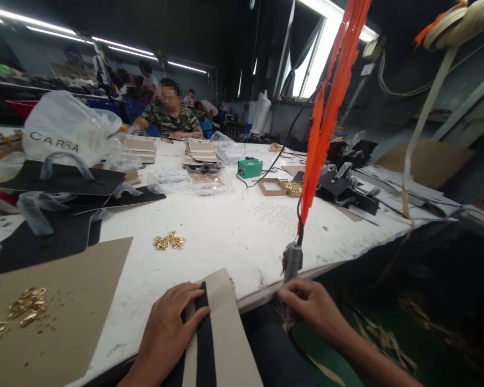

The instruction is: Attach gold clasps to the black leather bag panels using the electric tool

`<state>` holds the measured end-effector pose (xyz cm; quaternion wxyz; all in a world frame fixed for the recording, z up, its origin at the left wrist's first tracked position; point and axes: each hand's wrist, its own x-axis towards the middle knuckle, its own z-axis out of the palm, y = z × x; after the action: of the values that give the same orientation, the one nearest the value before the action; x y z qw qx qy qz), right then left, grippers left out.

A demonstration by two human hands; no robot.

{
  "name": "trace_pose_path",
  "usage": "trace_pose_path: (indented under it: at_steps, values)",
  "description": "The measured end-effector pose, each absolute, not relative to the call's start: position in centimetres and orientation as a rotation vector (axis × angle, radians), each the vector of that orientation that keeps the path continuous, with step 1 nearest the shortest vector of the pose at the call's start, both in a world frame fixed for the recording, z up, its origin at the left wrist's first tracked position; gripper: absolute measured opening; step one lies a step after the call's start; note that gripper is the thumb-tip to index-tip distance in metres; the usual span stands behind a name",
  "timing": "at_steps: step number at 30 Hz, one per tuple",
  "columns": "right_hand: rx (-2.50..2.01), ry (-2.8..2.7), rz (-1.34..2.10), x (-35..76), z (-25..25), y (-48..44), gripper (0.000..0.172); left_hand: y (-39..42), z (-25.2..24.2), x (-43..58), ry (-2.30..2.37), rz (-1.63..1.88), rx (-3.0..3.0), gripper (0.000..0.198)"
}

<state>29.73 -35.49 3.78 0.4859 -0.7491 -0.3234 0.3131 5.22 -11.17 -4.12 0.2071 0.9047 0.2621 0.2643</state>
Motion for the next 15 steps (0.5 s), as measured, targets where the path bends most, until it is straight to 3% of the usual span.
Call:
trace_pose_path:
  at_steps: [5, 15]
  values:
    - [-1.949, -0.599, 0.217, 39.3, 3.4, -36.1, 0.042, -10.6, -4.9, 5.3, 0.676, 0.778, 2.552, 0.028]
    - [-2.376, -0.995, 0.18, 47.6, 1.0, -20.8, 0.015, -10.4, -5.7, 4.8, 0.722, 0.842, 2.643, 0.035]
